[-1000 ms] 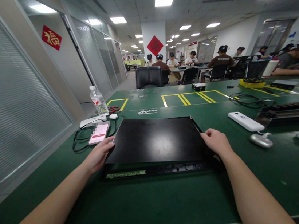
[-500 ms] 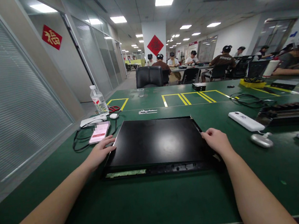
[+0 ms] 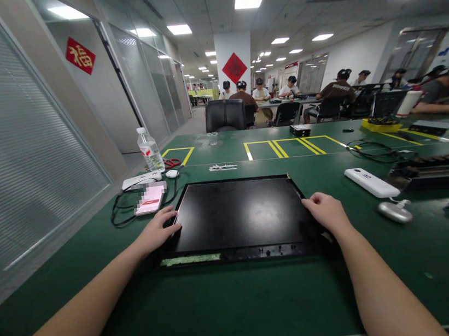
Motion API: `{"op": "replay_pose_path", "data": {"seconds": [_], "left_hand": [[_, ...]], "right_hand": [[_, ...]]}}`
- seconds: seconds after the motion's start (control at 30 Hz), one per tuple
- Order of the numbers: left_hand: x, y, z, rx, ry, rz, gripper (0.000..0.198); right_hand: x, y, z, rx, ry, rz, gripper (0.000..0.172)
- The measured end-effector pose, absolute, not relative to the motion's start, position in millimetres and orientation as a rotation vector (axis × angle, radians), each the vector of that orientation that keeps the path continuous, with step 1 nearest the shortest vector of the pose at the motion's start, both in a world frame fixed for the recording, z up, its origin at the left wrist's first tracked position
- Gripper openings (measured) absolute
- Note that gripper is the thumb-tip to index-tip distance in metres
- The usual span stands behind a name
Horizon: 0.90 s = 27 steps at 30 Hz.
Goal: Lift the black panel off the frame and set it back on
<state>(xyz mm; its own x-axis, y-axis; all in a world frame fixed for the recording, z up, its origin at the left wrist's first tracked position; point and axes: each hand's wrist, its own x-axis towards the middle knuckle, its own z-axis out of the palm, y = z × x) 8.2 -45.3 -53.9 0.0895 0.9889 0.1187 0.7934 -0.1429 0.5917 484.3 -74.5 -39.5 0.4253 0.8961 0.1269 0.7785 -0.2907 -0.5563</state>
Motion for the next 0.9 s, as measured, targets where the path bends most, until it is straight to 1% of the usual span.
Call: {"op": "replay_pose_path", "data": {"seconds": [0.3,0.47,0.5,0.57,0.67,0.77,0.9], "left_hand": [[11,-46,-55,2.122,1.732,0.668,0.056],[18,-60,-40,2.261,1.585,0.609,0.065],[18,-64,-36,2.325,1.506,0.613,0.063],[18,-70,-27,2.427,1.283,0.561,0.052],[17,-74,-19,2.433,1.056,0.432,0.038],[16,-74,-16,2.404,1.026,0.407,0.03],[17,-74,-15,2.421,1.024,0.405,0.029]], "right_hand": [[486,-75,-41,-2.144,-1.452,0.262,0.029],[487,-74,-42,-2.153,-1.466,0.249,0.026],[487,-74,-42,-2.154,-1.46,0.254,0.026],[487,-75,-41,-2.156,-1.445,0.261,0.025],[487,-75,-42,-2.147,-1.439,0.249,0.025],[487,-75,-42,-2.13,-1.445,0.228,0.025],[485,-76,-40,-2.15,-1.435,0.224,0.025]]}}
